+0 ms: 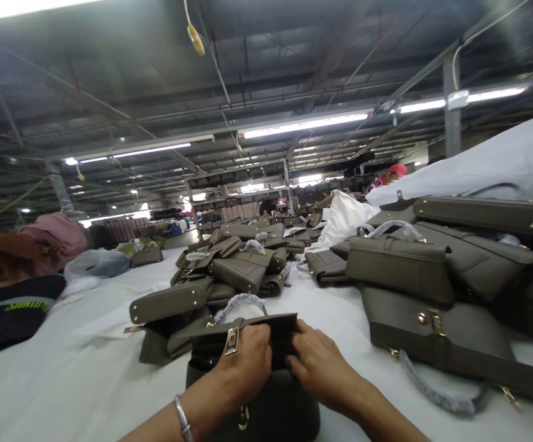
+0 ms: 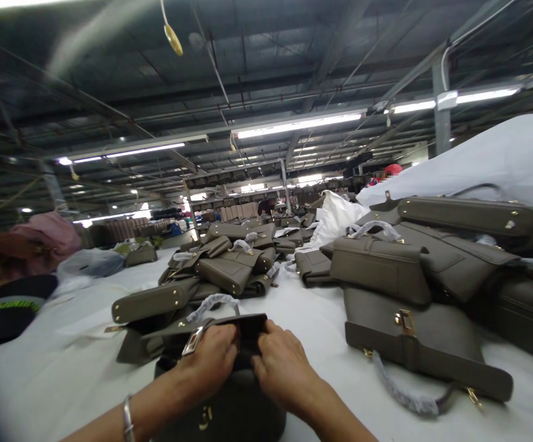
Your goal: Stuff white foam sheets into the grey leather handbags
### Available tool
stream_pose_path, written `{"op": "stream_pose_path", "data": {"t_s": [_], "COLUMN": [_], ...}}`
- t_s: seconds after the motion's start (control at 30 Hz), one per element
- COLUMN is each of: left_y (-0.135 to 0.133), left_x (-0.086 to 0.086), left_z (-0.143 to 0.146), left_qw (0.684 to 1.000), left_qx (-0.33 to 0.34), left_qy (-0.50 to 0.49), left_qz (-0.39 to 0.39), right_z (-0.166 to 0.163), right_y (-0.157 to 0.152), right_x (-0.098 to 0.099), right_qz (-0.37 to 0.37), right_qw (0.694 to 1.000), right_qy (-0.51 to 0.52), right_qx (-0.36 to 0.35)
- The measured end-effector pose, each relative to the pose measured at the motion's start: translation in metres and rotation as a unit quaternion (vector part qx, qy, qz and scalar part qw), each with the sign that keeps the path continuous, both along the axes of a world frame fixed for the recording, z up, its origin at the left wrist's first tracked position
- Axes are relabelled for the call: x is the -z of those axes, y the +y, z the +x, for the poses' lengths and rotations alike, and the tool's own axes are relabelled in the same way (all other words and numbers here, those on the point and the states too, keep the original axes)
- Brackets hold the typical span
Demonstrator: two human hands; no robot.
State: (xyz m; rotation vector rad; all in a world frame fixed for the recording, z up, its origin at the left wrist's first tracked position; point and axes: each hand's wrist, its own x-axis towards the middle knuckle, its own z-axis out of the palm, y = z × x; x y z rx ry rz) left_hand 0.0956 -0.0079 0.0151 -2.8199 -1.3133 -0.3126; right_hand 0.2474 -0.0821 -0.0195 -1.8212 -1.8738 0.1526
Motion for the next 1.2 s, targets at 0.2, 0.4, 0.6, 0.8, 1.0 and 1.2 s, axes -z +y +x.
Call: {"op": "stream_pose_path", "data": {"t_s": [0.2,0.4,0.6,0.8,1.0,1.2], "left_y": [0.017,0.054,0.084,0.099,0.103,0.097], "left_x": [-0.002,-0.003,0.003,0.022,0.042,0.082], "left_z": [-0.033,-0.076,-0.104,-0.115,-0.12,-0.125], "left_qw": [0.998,0.987,0.967,0.917,0.844,0.726], "left_qx": [-0.068,-0.129,-0.077,-0.001,-0.024,-0.04], "left_qy": [-0.009,-0.074,-0.204,-0.349,-0.482,-0.637], "left_qz": [-0.008,-0.055,-0.128,-0.195,-0.233,-0.255], "right_z": [0.006,0.007,0.006,0.006,0.014,0.02], "right_y": [0.001,0.002,0.0,0.004,0.013,0.029], "right_x": [0.007,0.009,0.01,0.015,0.037,0.072], "right_qz": [0.009,0.006,0.019,0.033,0.112,0.209], "right_qw": [0.998,0.995,0.991,0.986,0.971,0.931], "right_qy": [0.058,0.085,0.107,0.134,0.182,0.28], "right_qx": [-0.032,-0.047,-0.077,-0.089,-0.11,-0.104]}}
